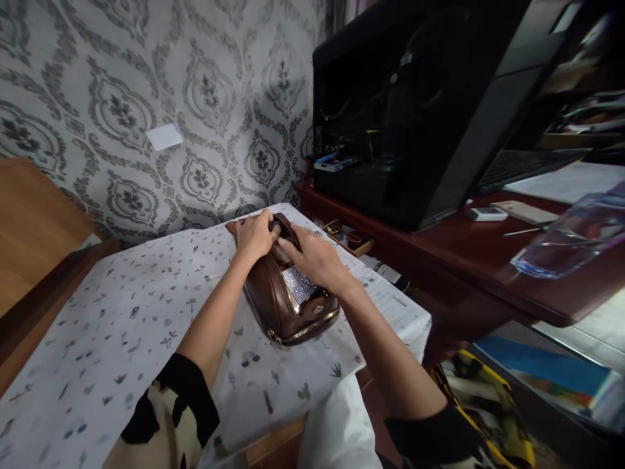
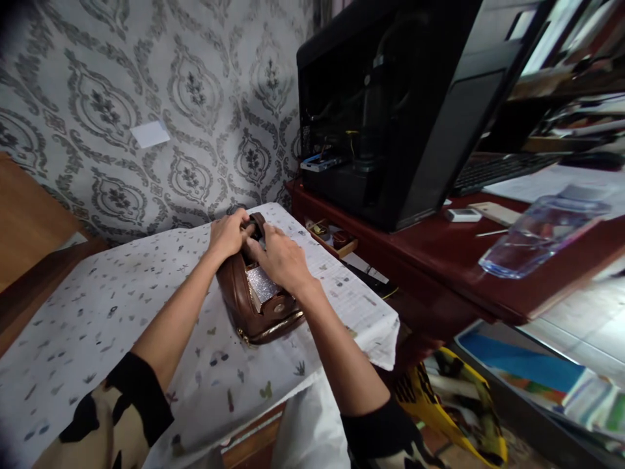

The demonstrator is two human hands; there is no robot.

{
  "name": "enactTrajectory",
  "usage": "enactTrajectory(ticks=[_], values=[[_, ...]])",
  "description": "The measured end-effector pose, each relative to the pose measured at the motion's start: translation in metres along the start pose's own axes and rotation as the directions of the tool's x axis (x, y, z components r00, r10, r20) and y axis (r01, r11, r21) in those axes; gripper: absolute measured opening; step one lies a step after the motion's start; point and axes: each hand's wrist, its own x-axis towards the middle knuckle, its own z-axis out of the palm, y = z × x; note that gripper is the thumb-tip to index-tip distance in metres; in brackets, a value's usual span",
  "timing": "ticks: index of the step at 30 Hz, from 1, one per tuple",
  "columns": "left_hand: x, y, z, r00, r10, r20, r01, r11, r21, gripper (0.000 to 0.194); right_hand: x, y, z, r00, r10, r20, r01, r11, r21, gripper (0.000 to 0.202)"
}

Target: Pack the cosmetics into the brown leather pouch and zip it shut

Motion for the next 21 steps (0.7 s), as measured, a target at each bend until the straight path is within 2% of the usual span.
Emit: enactTrajectory(ticks=[3, 8, 15, 21], values=[[0.002, -0.006, -0.004, 1.000, 0.029, 0.006, -0.029, 1.000, -0.003, 0.023, -0.009, -0.016, -0.001, 0.997, 0.080, 0.002, -0.080, 0.991, -0.110, 0.060], [0.006, -0.018, -0.006, 0.995, 0.092, 0.030, -0.094, 0.995, 0.040, 0.032, -0.012, -0.021, 0.002, 0.997, 0.074, 0.008, -0.070, 0.972, -0.224, 0.072], [0.007, -0.018, -0.003, 0.984, 0.166, 0.069, -0.174, 0.973, 0.148, 0.041, -0.012, -0.016, 0.004, 0.999, 0.034, -0.007, -0.034, 0.967, -0.251, 0.071], [0.011, -0.028, -0.007, 0.979, 0.202, 0.027, -0.204, 0.973, 0.110, 0.043, -0.010, -0.015, 0.006, 0.998, 0.034, -0.047, -0.044, 0.970, -0.238, 0.062]])
